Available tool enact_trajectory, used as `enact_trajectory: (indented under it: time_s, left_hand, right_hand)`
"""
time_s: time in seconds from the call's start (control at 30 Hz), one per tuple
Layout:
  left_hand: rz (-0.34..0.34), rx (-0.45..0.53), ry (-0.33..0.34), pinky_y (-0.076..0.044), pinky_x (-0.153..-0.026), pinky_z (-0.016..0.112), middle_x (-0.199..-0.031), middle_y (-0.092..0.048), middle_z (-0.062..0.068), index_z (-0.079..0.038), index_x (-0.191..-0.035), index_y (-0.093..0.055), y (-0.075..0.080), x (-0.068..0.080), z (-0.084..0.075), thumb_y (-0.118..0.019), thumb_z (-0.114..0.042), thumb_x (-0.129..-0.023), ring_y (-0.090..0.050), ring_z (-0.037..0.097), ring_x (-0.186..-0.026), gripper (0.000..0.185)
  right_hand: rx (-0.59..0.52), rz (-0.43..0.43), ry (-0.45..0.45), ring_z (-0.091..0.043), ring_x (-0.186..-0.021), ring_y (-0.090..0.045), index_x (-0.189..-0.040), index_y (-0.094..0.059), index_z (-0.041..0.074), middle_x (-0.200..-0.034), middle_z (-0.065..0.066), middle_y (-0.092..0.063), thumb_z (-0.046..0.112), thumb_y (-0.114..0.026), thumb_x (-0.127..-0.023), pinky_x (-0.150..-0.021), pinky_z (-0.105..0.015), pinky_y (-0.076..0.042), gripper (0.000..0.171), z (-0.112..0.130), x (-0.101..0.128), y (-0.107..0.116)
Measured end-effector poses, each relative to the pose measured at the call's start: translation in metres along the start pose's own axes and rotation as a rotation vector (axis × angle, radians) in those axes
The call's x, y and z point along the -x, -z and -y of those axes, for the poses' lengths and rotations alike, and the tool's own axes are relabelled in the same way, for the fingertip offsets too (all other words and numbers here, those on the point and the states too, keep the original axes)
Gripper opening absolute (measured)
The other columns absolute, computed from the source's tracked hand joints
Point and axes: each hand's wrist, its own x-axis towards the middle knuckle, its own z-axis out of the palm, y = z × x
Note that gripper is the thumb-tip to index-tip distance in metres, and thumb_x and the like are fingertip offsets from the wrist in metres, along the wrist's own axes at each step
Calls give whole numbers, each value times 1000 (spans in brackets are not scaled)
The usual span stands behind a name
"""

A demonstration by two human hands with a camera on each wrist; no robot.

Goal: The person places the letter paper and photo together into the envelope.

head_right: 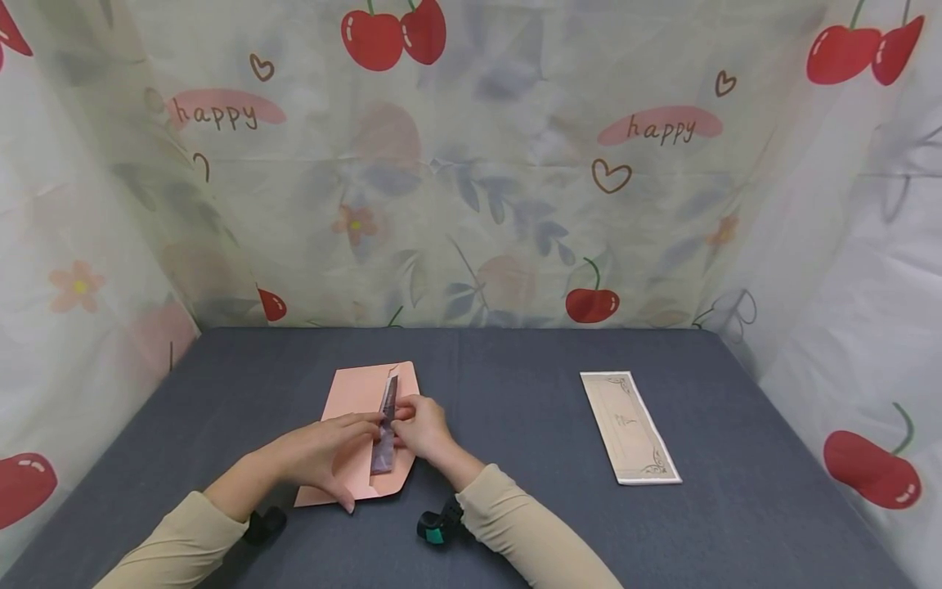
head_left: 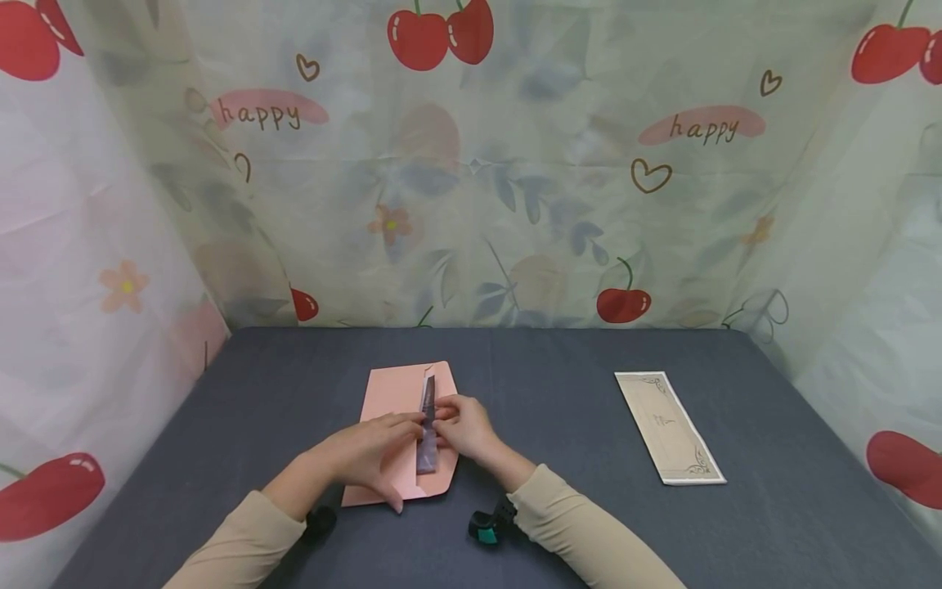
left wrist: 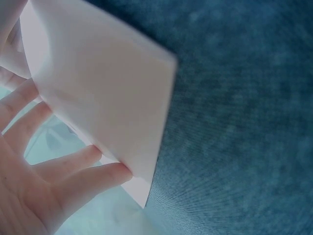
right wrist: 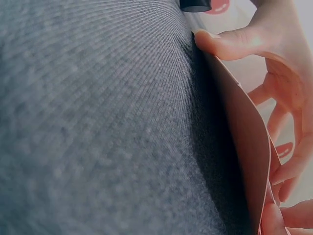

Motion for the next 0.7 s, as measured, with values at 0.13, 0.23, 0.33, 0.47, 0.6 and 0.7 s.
enact_trajectory:
  time_s: [0.13, 0.23, 0.33, 0.47, 0.6, 0.7]
  left_hand:
    - [-1, 0, -1, -42, -103, 43, -144, -42, 8, -12, -125, -51, 0, 0, -1, -80, -59, -57, -43, 22, -130, 87]
    - [5, 2, 4, -42, -103, 43, -144, -42, 8, -12, -125, -51, 1, 0, -1, -80, -59, -58, -43, 22, -130, 87]
    - [10, 4, 12, -42, -103, 43, -145, -42, 8, -13, -124, -51, 1, 0, -2, -80, -59, -57, -43, 22, -130, 86]
    - [14, 3, 20, -42, -103, 43, -145, -42, 8, -13, -124, -50, 1, 0, -2, -80, -59, -57, -43, 22, -131, 86]
    - [17, 1, 24, -41, -103, 43, -145, -42, 8, -13, -124, -50, 1, 0, -3, -80, -59, -57, -43, 22, -131, 87]
    - [17, -1, 24, -41, -104, 43, -145, -42, 8, -13, -125, -50, 1, 0, -3, -80, -59, -57, -43, 22, -131, 87]
  right_hand:
    - [0, 0, 1, -17, -70, -67, -116, -57, -10, -93, -21, -64, -6, -59, -82, -58, -26, -56, 34, 0, 0, -1]
    - [0, 0, 2, -19, -71, -68, -116, -57, -10, -93, -22, -64, -7, -59, -82, -58, -26, -57, 34, 0, 0, -2]
    - [3, 2, 1, -20, -72, -68, -116, -57, -10, -93, -21, -64, -6, -59, -82, -58, -26, -57, 34, 0, -1, -3]
    - [2, 4, -7, -20, -73, -68, -117, -56, -9, -93, -21, -64, -6, -59, -83, -59, -26, -57, 34, 1, -1, -4]
    - [7, 6, -13, -19, -72, -68, -118, -56, -9, -94, -20, -64, -5, -60, -84, -59, -25, -57, 34, 1, -1, -5]
    - [6, 7, -15, -19, -72, -68, -118, -56, -9, -94, -21, -64, -5, -60, -83, -59, -26, -57, 35, 1, -1, -5]
